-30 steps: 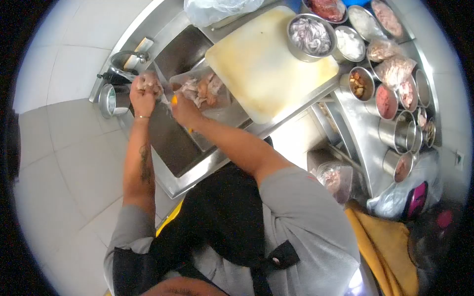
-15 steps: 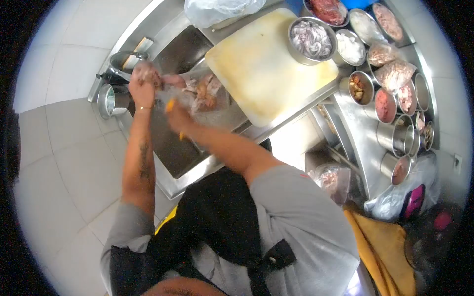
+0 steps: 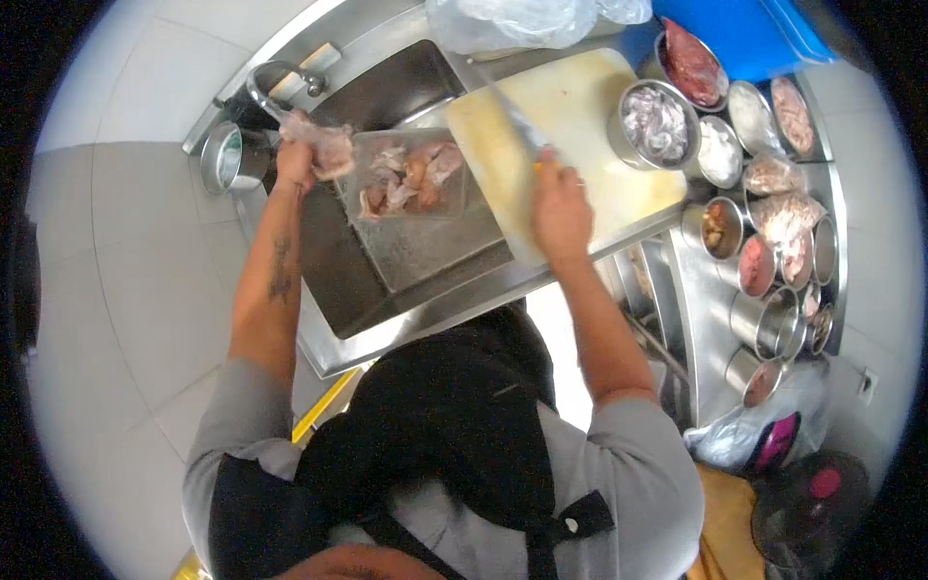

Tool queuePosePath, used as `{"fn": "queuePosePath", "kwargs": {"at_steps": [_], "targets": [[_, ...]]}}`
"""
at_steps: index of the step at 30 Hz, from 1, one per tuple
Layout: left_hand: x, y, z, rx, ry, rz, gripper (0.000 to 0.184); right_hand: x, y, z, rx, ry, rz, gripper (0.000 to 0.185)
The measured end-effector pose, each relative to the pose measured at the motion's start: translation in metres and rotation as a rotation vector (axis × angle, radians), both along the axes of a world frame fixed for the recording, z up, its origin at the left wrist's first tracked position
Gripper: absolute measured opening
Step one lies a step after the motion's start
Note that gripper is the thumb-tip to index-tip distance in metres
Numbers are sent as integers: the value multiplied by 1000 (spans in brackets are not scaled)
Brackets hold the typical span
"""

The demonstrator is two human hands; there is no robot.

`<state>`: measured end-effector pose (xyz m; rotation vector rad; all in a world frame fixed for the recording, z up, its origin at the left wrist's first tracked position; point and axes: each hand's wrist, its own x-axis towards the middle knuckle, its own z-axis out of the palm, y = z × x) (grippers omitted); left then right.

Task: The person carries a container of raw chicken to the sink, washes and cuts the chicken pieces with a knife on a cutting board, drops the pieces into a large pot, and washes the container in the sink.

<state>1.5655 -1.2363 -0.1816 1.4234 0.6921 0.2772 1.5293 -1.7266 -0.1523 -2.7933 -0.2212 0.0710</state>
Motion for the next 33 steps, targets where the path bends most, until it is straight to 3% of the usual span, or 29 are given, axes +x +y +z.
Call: {"fn": "queuePosePath", "kwargs": {"at_steps": [2, 3, 4, 5, 6, 7, 8, 10, 12, 14, 15, 17, 18, 20, 22, 24, 25, 27, 28, 30, 33], "targets": [[10, 38, -38, -93, 48, -1, 37, 8, -8, -1, -39, -2, -21, 54], [14, 54, -60, -182, 92, -14, 35, 10, -7, 10, -53, -250, 39, 52], [16, 65, -88, -104, 67, -34, 32, 15, -3, 19, -60, -499, 105, 50], [10, 67, -90, -110, 69, -6, 32, 17, 18, 25, 81, -529, 198, 45], [6, 62, -87, 434, 135, -210, 35, 12, 49, 27, 226, -549, 288, 40], [7, 54, -79, 976, 204, -419, 40, 8, 81, 13, 330, -406, 375, 35], [6, 35, -58, 970, 216, -397, 40, 8, 116, -9, 428, -263, 462, 30], [-13, -7, -10, 949, 335, -224, 48, 17, 190, -46, 356, 7, 531, 20], [-45, -2, -20, 918, 310, -102, 49, 33, 268, -126, 78, 267, 506, 20], [-84, -5, -19, 829, 259, 74, 48, 35, 325, -243, 310, -102, 707, 35], [-112, -11, -14, 764, 242, 167, 45, 46, 358, -262, 315, -100, 763, 35], [-169, -25, -10, 368, 122, 269, 37, 56, 422, -288, -4, 802, 981, 57], [-195, -34, -6, 281, 77, 314, 35, 48, 436, -305, -18, 800, 1037, 57], [-235, -47, 14, 208, 35, 412, 35, 29, 447, -343, 320, 1102, 648, 64], [-269, -63, 47, 54, 198, 458, 41, 35, 458, -395, 219, 1207, 426, 59], [-307, -75, 62, 20, 256, 505, 42, 34, 435, -290, 520, 1301, 156, 55], [-326, -80, 65, 12, 273, 515, 41, 42, 429, -303, 505, 1298, 167, 55], [-351, -92, 83, -14, 242, 554, 39, 65, 413, -349, 924, 1514, 208, 50], [-370, -96, 84, 32, 269, 529, 37, 67, 408, -317, 915, 1500, 220, 50], [-405, -104, 82, 71, 284, 510, 35, 65, 388, -258, 468, 1258, 303, 45], [-447, -115, 77, 40, 67, 495, 34, 92, 368, -412, 793, 937, 879, 44]]}}
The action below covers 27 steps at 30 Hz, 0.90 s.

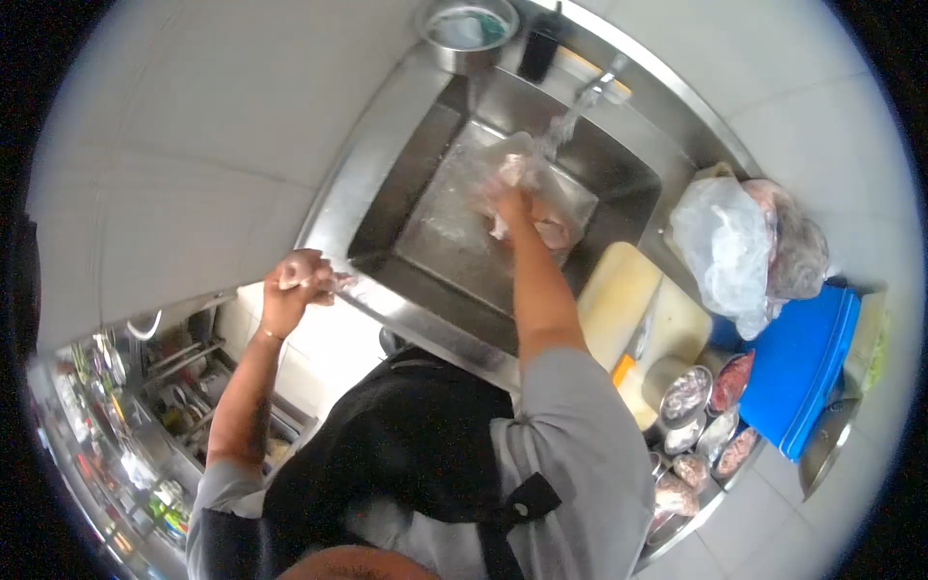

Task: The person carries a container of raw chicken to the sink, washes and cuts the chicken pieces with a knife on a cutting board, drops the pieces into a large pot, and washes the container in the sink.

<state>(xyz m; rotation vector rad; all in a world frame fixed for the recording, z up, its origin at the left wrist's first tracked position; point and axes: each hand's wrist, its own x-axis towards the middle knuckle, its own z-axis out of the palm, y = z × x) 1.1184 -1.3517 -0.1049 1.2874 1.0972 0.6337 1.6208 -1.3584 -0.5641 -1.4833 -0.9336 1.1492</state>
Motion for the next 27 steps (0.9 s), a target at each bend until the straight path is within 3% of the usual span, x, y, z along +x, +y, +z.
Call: {"fn": "queuePosePath", "kwargs": {"at_steps": [2, 3, 4, 5, 7, 8, 10, 12, 13, 14, 16, 18, 20, 22, 24, 25, 26, 27], "targets": [[-41, -12, -9, 108, -26, -105, 41, -48, -22, 155, -559, -851, 20, 42], [-60, -18, -9, 323, 90, -134, 46, -91, -39, 240, -350, -583, 12, 39], [-76, -25, -5, 535, 220, -159, 50, -99, -44, 205, -219, -869, -88, 38], [-94, -37, 3, 548, 201, -136, 52, -119, -53, 223, 11, -540, -60, 40], [-135, -63, 19, 502, 128, -59, 55, -203, -57, 348, 72, -1048, 43, 44], [-155, -73, 26, 448, 66, -19, 55, -241, -59, 386, 112, -1039, 69, 44], [-196, -93, 60, 534, 170, 63, 52, -311, -59, 450, 478, -929, 117, 43], [-238, -107, 83, 646, 51, 285, 39, -383, -51, 507, 453, -913, 306, 43], [-261, -106, 97, 736, 27, 355, 30, -419, -47, 536, 569, -815, 393, 45], [-288, -102, 111, 803, 183, 484, 34, -456, -42, 557, 673, -712, 474, 47], [-314, -79, 171, 922, 169, 540, 33, -532, -23, 578, 957, -730, 468, 40], [-343, -44, 198, 882, -254, 693, 19, -602, 1, 629, 1348, -839, 344, 47], [-381, 9, 209, 1017, -152, 670, 19, -657, 33, 656, 1293, -1115, 233, 50], [-413, 63, 208, 796, -107, 722, 33, -697, 82, 676, 1020, -1084, 378, 50], [-425, 96, 201, 750, 115, 750, 48, -715, 108, 666, 1021, -1023, 90, 48], [-439, 108, 193, 826, 548, 874, 57, -718, 113, 661, 1191, -1048, 104, 52], [-420, 83, 215, 778, 628, 808, 58, -705, 117, 652, 1343, -1098, 119, 57], [-409, 78, 202, 1004, 552, 815, 55, -683, 92, 649, 1335, -974, 190, 55]]}}
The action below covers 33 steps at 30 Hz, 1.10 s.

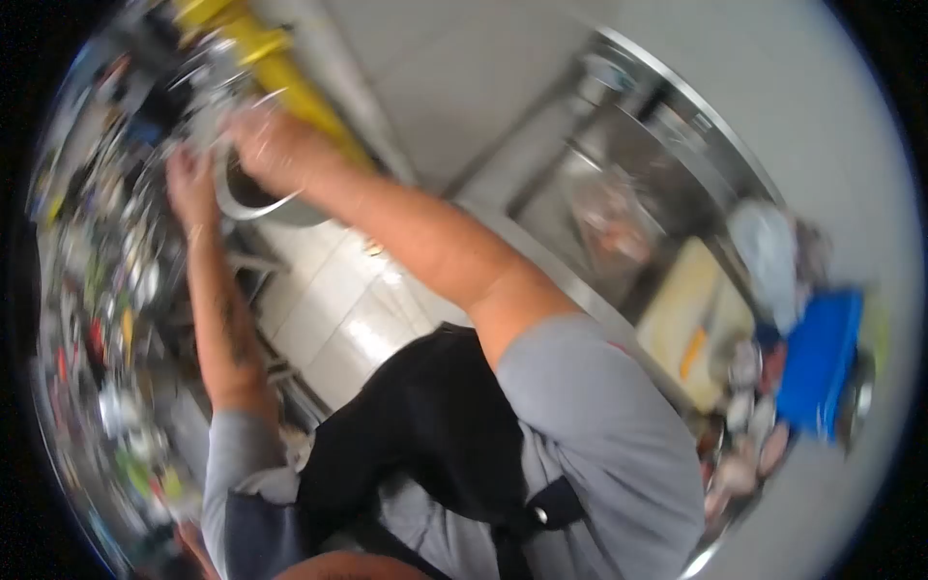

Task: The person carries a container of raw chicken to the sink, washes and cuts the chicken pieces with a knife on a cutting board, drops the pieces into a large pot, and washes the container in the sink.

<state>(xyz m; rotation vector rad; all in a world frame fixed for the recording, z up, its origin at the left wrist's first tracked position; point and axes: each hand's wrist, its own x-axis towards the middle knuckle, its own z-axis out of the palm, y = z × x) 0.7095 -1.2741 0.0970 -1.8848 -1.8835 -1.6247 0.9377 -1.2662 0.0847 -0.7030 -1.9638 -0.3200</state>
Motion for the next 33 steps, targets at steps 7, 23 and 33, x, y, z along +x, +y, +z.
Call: {"fn": "queuePosePath", "kwargs": {"at_steps": [7, 23, 33], "targets": [[174, -106, -100, 140, 353, -642, 42, 265, -183, -189, -553, 310, -187, 36], [463, -123, -195, -631, 329, -983, 52, 651, -161, -599, -1574, 1544, -1356, 67], [544, -72, -232, -861, 314, -1229, 54, 690, -181, -508, -1301, 2090, -840, 64]]}}
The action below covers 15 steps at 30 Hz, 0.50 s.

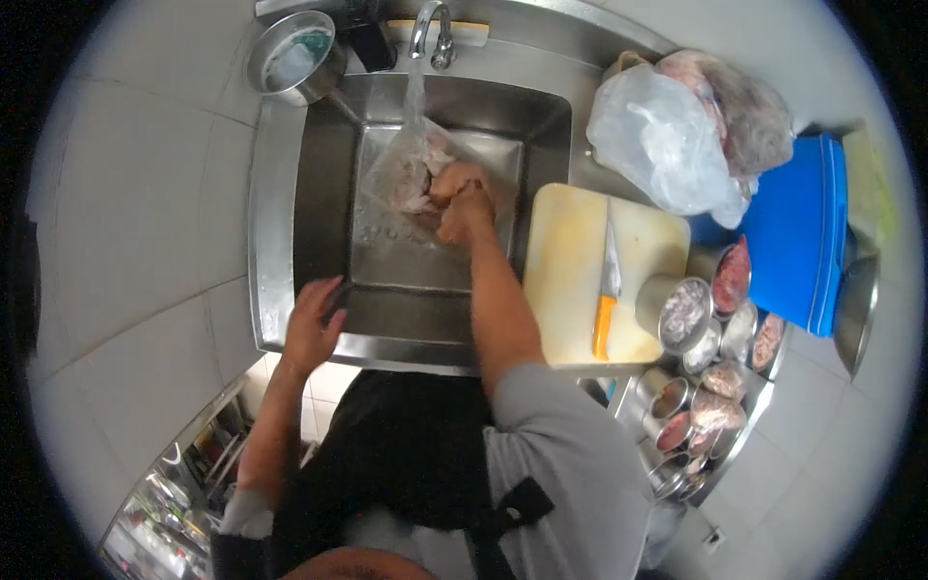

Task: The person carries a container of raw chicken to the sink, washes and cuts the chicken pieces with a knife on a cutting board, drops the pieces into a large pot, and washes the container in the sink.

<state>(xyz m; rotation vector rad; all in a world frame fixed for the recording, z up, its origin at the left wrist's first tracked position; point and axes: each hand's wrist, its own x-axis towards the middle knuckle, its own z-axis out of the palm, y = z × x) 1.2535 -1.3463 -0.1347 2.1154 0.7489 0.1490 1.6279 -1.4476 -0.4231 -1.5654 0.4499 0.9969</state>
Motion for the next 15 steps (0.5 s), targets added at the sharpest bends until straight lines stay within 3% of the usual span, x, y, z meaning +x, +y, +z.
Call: {"fn": "queuePosePath", "kwargs": {"at_steps": [3, 5, 7, 8, 10, 12, 14, 15], "targets": [[60, 20, -32, 42, 110, -319, 66, 10, -15, 49, -62, -445, 516, 54], [110, 11, -53, 63, -146, -225, 79, 8, -4, 108, -40, -354, 457, 51], [161, 4, -38, 184, -263, -155, 86, 2, 10, 171, 17, -128, 370, 44], [182, 17, -40, 190, -282, -175, 86, 1, 20, 198, 20, -146, 349, 44], [222, 40, -52, 11, -352, -248, 69, -4, 31, 233, 323, -4, 218, 46], [253, 80, -54, -348, -541, -297, 45, 19, 26, 239, 280, -86, 307, 47], [280, 100, -47, -526, -269, 34, 33, 32, 19, 233, 243, -168, 401, 49], [283, 103, -40, -523, -263, 22, 33, 30, 20, 218, 339, -434, 363, 53]]}}
